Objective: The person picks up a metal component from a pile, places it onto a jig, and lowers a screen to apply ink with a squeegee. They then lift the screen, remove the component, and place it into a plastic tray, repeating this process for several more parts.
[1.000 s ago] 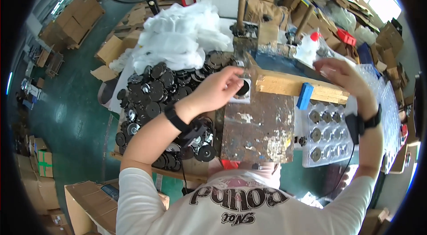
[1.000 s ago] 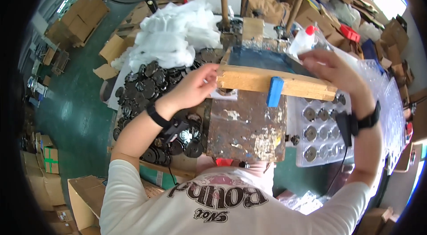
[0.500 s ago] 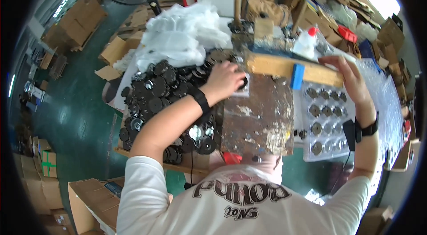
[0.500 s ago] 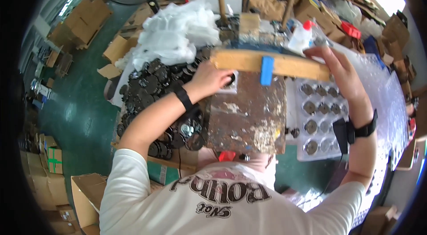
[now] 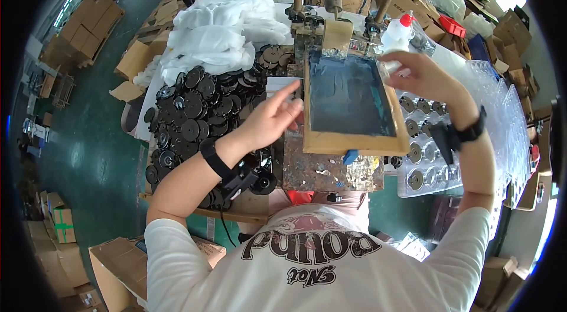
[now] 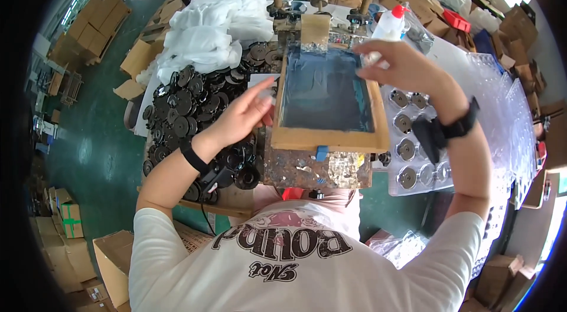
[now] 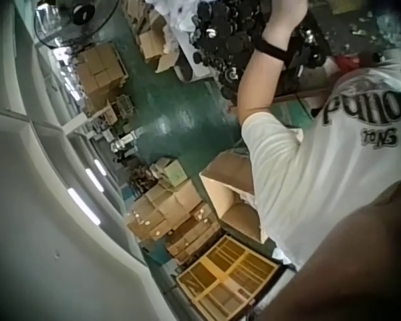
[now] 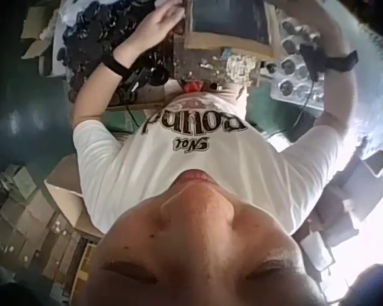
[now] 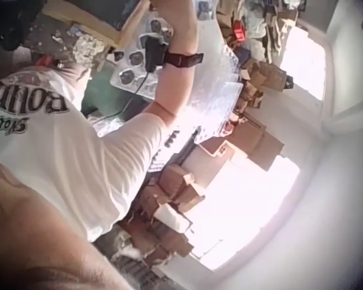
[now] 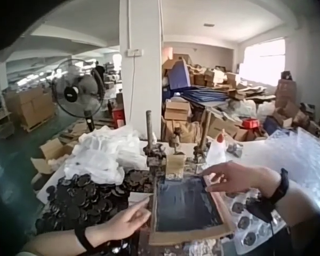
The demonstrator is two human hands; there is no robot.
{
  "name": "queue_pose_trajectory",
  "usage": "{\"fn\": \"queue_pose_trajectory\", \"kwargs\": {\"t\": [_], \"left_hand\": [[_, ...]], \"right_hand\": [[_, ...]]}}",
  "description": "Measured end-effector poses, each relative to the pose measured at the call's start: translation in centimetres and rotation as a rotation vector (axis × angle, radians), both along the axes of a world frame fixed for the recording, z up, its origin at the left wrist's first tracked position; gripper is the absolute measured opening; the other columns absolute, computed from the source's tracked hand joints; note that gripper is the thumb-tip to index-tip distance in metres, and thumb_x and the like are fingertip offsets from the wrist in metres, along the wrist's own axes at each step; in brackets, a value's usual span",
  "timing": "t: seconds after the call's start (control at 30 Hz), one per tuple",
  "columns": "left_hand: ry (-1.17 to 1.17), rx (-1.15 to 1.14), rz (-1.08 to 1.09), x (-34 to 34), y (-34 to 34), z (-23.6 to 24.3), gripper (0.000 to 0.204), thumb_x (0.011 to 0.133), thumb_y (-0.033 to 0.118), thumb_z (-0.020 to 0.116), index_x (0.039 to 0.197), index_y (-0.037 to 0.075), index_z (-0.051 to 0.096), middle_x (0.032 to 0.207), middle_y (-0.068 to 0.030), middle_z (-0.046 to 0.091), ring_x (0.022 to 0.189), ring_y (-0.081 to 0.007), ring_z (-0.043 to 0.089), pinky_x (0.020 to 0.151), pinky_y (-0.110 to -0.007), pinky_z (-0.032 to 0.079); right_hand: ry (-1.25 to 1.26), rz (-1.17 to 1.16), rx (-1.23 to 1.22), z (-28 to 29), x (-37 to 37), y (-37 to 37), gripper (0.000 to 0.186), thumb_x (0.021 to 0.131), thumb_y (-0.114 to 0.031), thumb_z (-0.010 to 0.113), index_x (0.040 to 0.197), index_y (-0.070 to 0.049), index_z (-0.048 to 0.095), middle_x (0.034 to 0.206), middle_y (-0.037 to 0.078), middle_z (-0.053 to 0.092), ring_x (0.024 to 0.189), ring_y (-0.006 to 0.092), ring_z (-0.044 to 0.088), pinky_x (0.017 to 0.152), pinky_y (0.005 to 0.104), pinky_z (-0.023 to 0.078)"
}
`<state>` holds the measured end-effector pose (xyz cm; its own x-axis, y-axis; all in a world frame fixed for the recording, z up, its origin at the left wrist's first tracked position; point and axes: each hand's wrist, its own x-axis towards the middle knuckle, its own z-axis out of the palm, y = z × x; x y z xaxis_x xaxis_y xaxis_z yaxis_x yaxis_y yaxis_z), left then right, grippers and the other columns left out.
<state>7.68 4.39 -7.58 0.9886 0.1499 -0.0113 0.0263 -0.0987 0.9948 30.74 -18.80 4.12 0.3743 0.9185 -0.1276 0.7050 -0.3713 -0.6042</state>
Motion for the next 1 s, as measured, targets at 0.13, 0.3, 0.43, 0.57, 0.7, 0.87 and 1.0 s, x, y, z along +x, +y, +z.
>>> {"fn": "queue_pose_trajectory", "kwargs": {"t": [0.13, 0.3, 0.43, 0.57, 0.7, 0.87, 1.0], "left_hand": [[0.109, 0.402, -0.087, -0.1, -0.8, -1.6, 0.067, 0.091, 0.026, 0.054, 0.142, 0.005, 0.017, 0.08, -0.0121, 0.063, 0.07, -0.0243, 0.061, 0.066, -0.033, 0.048], [0.114, 0.49, -0.085, 0.0, -0.8, -3.5, 0.068, 0.09, 0.027, 0.055, 0.142, 0.006, 0.019, 0.078, -0.012, 0.063, 0.068, -0.0257, 0.061, 0.064, -0.035, 0.048], [0.107, 0.49, -0.1, -0.1, -0.6, -3.8, 0.069, 0.089, 0.028, 0.056, 0.142, 0.006, 0.018, 0.078, -0.0127, 0.064, 0.067, -0.0271, 0.062, 0.064, -0.035, 0.048], [0.096, 0.46, -0.103, 0.1, -0.6, -3.9, 0.069, 0.089, 0.028, 0.056, 0.142, 0.005, 0.019, 0.079, -0.0132, 0.065, 0.068, -0.0278, 0.062, 0.064, -0.036, 0.048], [0.104, 0.471, -0.079, 0.0, -0.7, -3.5, 0.068, 0.089, 0.028, 0.056, 0.141, 0.004, 0.019, 0.079, -0.0133, 0.065, 0.069, -0.0285, 0.062, 0.064, -0.037, 0.048], [0.018, 0.432, -0.077, -0.4, -0.4, -1.1, 0.062, 0.09, 0.027, 0.056, 0.139, 0.003, 0.026, 0.078, -0.0111, 0.065, 0.067, -0.0239, 0.062, 0.063, -0.033, 0.048], [-0.177, 0.332, -0.09, 0.6, -0.1, 2.0, 0.054, 0.092, 0.024, 0.053, 0.138, 0.005, 0.03, 0.081, -0.0095, 0.065, 0.069, -0.0175, 0.061, 0.064, -0.029, 0.048]], "right_hand": [[-0.355, 0.027, 0.251, -3.7, 0.2, 6.3, 0.043, 0.078, -0.018, 0.07, 0.117, -0.009, 0.055, 0.108, 0.01, 0.06, 0.092, 0.0202, 0.059, 0.078, 0.0318, 0.049], [-0.522, 0.075, 0.179, -6.9, -0.6, 9.4, 0.03, 0.073, -0.014, 0.069, 0.1, -0.005, 0.06, 0.092, 0.012, 0.059, 0.084, 0.0295, 0.058, 0.074, 0.0355, 0.049], [-0.488, 0.187, 0.185, -7.8, -3.3, 7.8, 0.023, 0.071, -0.012, 0.069, 0.091, -0.004, 0.061, 0.086, 0.013, 0.058, 0.082, 0.0323, 0.057, 0.073, 0.0372, 0.048], [-0.402, 0.235, 0.168, -7.3, -6.5, 5.5, 0.021, 0.07, -0.011, 0.068, 0.088, -0.003, 0.061, 0.082, 0.013, 0.058, 0.08, 0.0327, 0.057, 0.072, 0.0379, 0.048], [-0.421, 0.233, 0.148, -6.2, -5.3, 6.3, 0.022, 0.07, -0.01, 0.068, 0.09, -0.002, 0.061, 0.08, 0.015, 0.058, 0.078, 0.0332, 0.057, 0.07, 0.038, 0.049], [-0.418, 0.002, 0.264, -5.6, 1.2, 7.9, 0.03, 0.075, -0.012, 0.068, 0.102, -0.002, 0.061, 0.087, 0.012, 0.063, 0.076, 0.0227, 0.062, 0.068, 0.0331, 0.049], [-0.08, -0.297, 0.251, -4.2, 9.2, 3.6, 0.033, 0.08, -0.013, 0.066, 0.11, -0.001, 0.058, 0.093, 0.006, 0.064, 0.079, 0.018, 0.061, 0.07, 0.0303, 0.05]]}}
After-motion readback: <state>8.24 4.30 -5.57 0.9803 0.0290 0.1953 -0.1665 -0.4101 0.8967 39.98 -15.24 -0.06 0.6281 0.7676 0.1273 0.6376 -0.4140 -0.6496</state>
